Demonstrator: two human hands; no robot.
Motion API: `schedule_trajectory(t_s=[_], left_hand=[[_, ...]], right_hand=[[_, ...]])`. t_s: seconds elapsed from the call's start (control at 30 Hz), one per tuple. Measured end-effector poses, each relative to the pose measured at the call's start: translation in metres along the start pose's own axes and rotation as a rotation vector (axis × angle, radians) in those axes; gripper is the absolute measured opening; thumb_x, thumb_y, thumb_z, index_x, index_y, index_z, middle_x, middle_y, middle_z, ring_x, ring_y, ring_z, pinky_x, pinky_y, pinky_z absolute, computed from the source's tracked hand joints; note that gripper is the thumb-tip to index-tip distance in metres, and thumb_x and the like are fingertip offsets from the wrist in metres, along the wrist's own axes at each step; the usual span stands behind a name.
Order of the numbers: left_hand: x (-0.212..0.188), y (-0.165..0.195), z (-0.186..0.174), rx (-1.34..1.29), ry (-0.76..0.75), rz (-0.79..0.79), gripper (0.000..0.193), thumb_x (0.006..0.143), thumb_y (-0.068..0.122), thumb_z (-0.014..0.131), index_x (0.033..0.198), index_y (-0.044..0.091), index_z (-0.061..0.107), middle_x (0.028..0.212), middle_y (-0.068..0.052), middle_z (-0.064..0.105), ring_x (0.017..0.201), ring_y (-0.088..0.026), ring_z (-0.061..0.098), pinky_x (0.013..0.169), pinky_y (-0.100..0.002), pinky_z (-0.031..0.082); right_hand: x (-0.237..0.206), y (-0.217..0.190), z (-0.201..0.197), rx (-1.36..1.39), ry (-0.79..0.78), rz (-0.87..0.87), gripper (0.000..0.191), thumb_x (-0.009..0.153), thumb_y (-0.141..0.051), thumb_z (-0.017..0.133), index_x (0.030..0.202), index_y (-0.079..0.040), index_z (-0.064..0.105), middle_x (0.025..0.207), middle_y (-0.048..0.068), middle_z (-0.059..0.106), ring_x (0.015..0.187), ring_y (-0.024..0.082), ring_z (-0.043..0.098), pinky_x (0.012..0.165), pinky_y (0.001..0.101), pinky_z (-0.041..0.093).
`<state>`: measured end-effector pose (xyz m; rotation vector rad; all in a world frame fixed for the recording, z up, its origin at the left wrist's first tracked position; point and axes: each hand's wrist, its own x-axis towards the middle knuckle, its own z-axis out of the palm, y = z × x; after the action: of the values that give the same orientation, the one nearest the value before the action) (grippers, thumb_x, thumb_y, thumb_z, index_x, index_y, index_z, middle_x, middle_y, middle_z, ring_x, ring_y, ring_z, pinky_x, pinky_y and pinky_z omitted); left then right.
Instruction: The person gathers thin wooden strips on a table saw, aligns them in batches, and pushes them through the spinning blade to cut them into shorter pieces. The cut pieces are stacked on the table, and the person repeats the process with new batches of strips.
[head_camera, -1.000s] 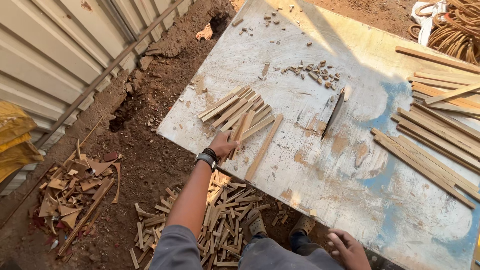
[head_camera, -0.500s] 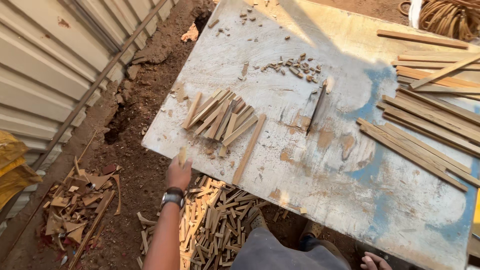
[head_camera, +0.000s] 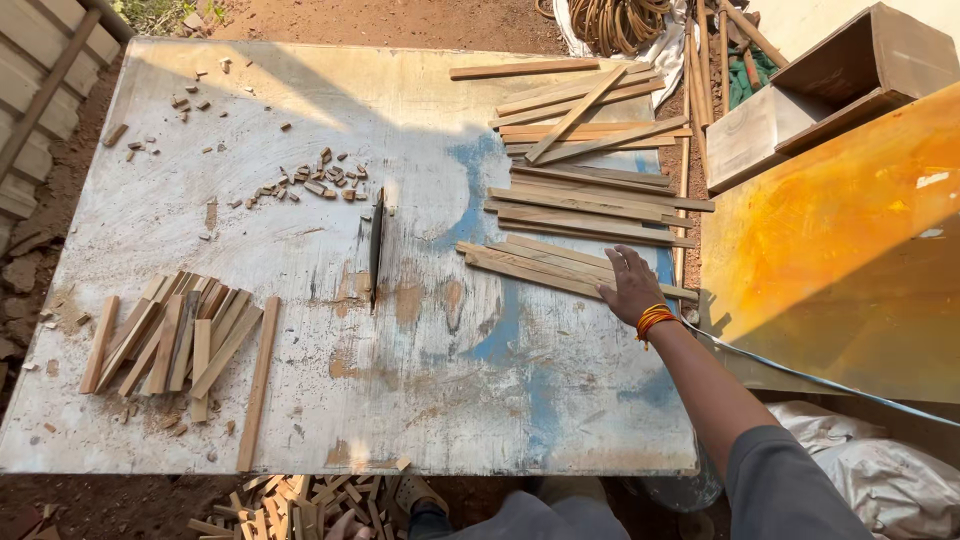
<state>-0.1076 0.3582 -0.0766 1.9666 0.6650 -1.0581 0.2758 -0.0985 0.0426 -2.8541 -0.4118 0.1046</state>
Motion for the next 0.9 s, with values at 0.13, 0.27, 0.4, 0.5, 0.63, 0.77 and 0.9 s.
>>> schedule_trajectory(t_s=[0.13, 0.27, 0.4, 0.5, 0.63, 0.77, 0.9], left_hand=[[0.01, 0.082, 0.097, -0.363, -0.276, 0.302, 0.067, 0.105, 0.043, 0.055, 0.159, 0.014, 0.026, 0.145, -0.006, 0.056, 0.134, -0.02, 0.06, 0.112, -0.045, 0.046], [0.002, 0.173, 0.171, -0.476, -0.065, 0.297, 0.059, 0.097, 0.032, 0.064, 0.15, 0.011, 0.048, 0.126, -0.01, 0.068, 0.111, -0.018, 0.073, 0.094, -0.038, 0.063], [0.009, 0.273, 0.194, -0.699, 0.124, 0.437, 0.054, 0.095, 0.022, 0.069, 0.144, 0.003, 0.055, 0.12, -0.013, 0.074, 0.104, -0.017, 0.071, 0.091, -0.034, 0.058], [0.031, 0.344, 0.192, -0.983, 0.227, 0.303, 0.068, 0.093, 0.018, 0.07, 0.15, 0.003, 0.037, 0.14, -0.013, 0.057, 0.122, -0.02, 0.061, 0.101, -0.036, 0.053], [0.058, 0.414, 0.182, -1.112, 0.502, 0.165, 0.077, 0.087, 0.022, 0.074, 0.148, 0.0, 0.032, 0.149, -0.02, 0.045, 0.138, -0.029, 0.047, 0.115, -0.04, 0.039], [0.06, 0.436, 0.175, -0.889, 0.591, -0.289, 0.085, 0.079, 0.03, 0.08, 0.145, 0.003, 0.034, 0.145, -0.023, 0.042, 0.133, -0.041, 0.046, 0.112, -0.046, 0.041], [0.047, 0.414, 0.191, -0.65, 0.55, -0.194, 0.056, 0.084, 0.033, 0.077, 0.123, 0.0, 0.056, 0.133, -0.027, 0.053, 0.126, -0.045, 0.052, 0.11, -0.049, 0.043]], right_hand=[[0.082, 0.025, -0.012, -0.064, -0.022, -0.079, 0.079, 0.089, -0.04, 0.068, 0.154, -0.005, 0.037, 0.159, 0.018, 0.035, 0.144, 0.036, 0.035, 0.117, 0.0451, 0.031], [0.122, 0.035, -0.012, -0.017, -0.164, -0.152, 0.075, 0.094, -0.046, 0.064, 0.152, -0.007, 0.038, 0.157, 0.016, 0.037, 0.144, 0.034, 0.035, 0.118, 0.0459, 0.029], [0.092, 0.027, 0.011, -0.032, -0.088, -0.257, 0.064, 0.094, -0.043, 0.063, 0.145, -0.009, 0.048, 0.146, 0.012, 0.051, 0.137, 0.031, 0.045, 0.116, 0.0469, 0.035], [0.056, 0.024, 0.024, -0.012, -0.002, -0.364, 0.057, 0.093, -0.038, 0.065, 0.141, -0.009, 0.053, 0.14, 0.014, 0.055, 0.131, 0.033, 0.049, 0.113, 0.0472, 0.038], [0.025, 0.024, 0.032, 0.148, -0.348, -0.125, 0.077, 0.078, -0.042, 0.074, 0.144, -0.011, 0.049, 0.133, 0.014, 0.054, 0.124, 0.032, 0.05, 0.108, 0.0484, 0.04], [-0.003, 0.024, 0.039, 0.181, -0.295, -0.235, 0.072, 0.069, -0.035, 0.079, 0.132, -0.009, 0.055, 0.129, 0.022, 0.055, 0.118, 0.039, 0.051, 0.103, 0.0479, 0.043], [-0.021, 0.024, 0.048, 0.326, -0.683, 0.083, 0.078, 0.075, -0.033, 0.078, 0.14, -0.009, 0.044, 0.108, 0.023, 0.068, 0.106, 0.039, 0.067, 0.096, 0.0463, 0.053]])
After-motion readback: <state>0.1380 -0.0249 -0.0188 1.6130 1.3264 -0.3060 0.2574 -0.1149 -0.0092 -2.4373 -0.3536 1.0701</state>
